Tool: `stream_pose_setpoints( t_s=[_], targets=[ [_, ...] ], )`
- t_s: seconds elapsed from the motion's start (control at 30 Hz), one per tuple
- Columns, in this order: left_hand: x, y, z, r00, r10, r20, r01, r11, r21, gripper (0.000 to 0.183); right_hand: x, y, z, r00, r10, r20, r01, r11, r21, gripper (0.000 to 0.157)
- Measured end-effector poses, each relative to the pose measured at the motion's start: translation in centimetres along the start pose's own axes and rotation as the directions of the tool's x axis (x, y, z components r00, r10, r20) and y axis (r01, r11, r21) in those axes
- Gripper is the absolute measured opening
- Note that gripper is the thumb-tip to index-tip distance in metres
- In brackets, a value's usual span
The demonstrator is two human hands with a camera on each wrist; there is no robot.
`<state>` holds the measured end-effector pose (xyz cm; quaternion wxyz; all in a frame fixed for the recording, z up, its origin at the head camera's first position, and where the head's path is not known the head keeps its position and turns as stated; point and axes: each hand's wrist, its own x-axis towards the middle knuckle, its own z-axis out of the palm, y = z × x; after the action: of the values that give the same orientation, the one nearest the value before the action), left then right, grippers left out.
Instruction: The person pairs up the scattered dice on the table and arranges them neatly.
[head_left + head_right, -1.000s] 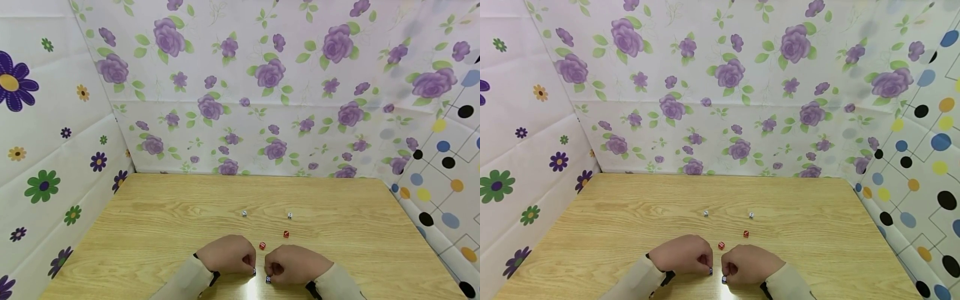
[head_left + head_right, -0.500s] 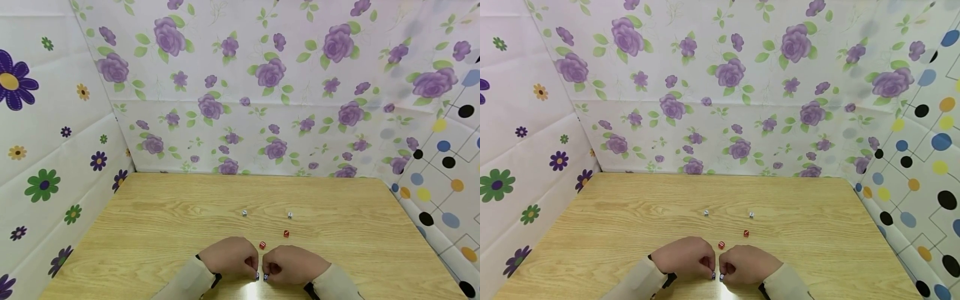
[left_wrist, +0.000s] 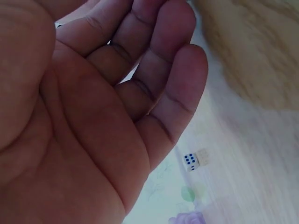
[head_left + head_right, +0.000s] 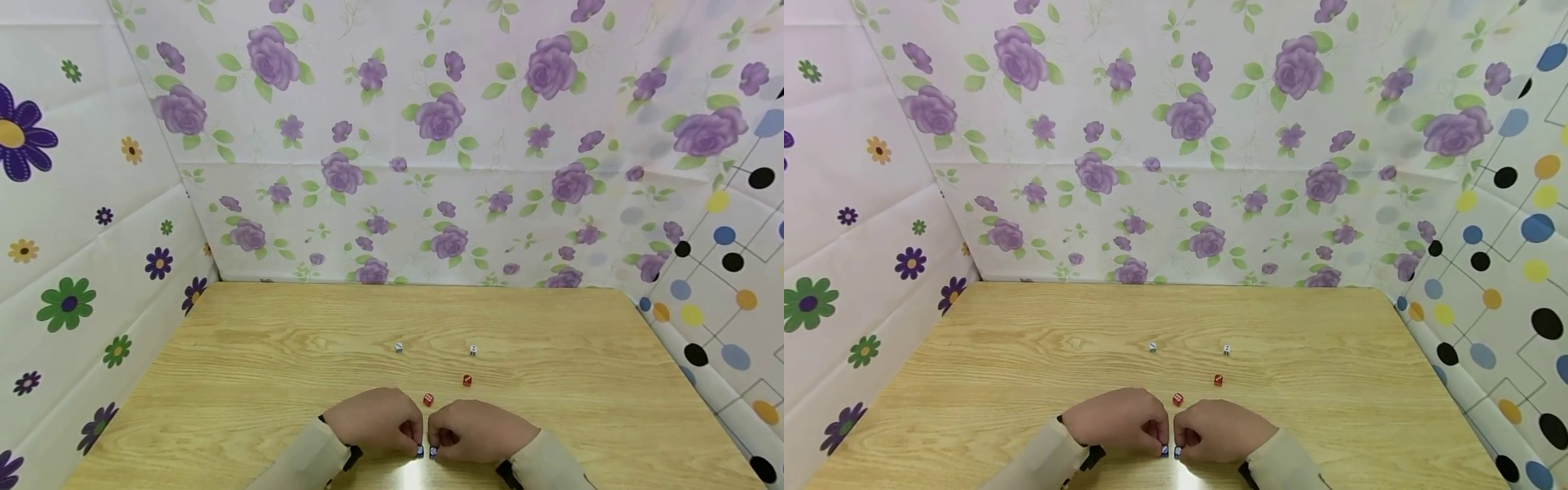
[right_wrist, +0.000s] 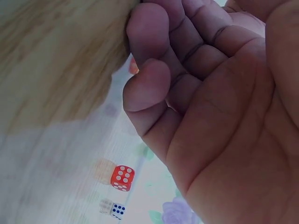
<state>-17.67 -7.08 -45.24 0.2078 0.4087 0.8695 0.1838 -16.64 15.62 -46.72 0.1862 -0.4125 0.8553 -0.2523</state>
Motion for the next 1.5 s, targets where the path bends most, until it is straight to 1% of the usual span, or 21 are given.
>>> stream_pose_setpoints(
  t_s=[0.27, 0.43, 0.67, 0.87, 1.17, 1.33, 1.5],
  targets=[
    [0.25, -0.20, 0.01, 0.999, 0.047, 0.000, -0.047, 0.999, -0.013, 0.012, 0.01, -0.23, -0.01, 1.000, 0.000, -0.003, 0.000, 1.000, 0.006, 0.016],
    [0.23, -0.15, -0.06, 0.999, 0.033, 0.002, -0.033, 0.999, -0.029, 0.013, -0.02, -0.41, -0.06, 1.000, -0.009, -0.003, 0.009, 1.000, -0.003, 0.016],
    [0.35, 0.28, -0.04, 0.999, 0.032, -0.005, -0.032, 0.999, -0.002, 0.011, -0.01, -0.54, -0.13, 1.000, -0.024, -0.020, 0.023, 0.999, -0.024, 0.017],
    [0.37, 0.42, -0.08, 1.000, 0.029, -0.003, -0.029, 1.000, -0.003, 0.012, 0.00, -0.69, -0.12, 0.998, -0.051, -0.036, 0.050, 0.998, -0.029, 0.017],
    [0.20, 0.56, -0.09, 1.000, 0.027, -0.014, -0.026, 0.999, 0.018, 0.014, 0.11, -0.64, -0.03, 0.999, -0.036, -0.033, 0.035, 0.999, -0.031, 0.018],
    [-0.02, 0.44, 0.04, 1.000, 0.021, -0.010, -0.021, 1.000, 0.014, 0.015, 0.12, -0.46, 0.11, 1.000, -0.019, -0.015, 0.018, 1.000, -0.003, 0.016],
    [-0.13, 0.34, 0.14, 1.000, 0.008, -0.010, -0.008, 1.000, 0.005, 0.017, 0.09, -0.43, 0.26, 1.000, -0.017, -0.012, 0.017, 1.000, -0.011, 0.016]
  ],
)
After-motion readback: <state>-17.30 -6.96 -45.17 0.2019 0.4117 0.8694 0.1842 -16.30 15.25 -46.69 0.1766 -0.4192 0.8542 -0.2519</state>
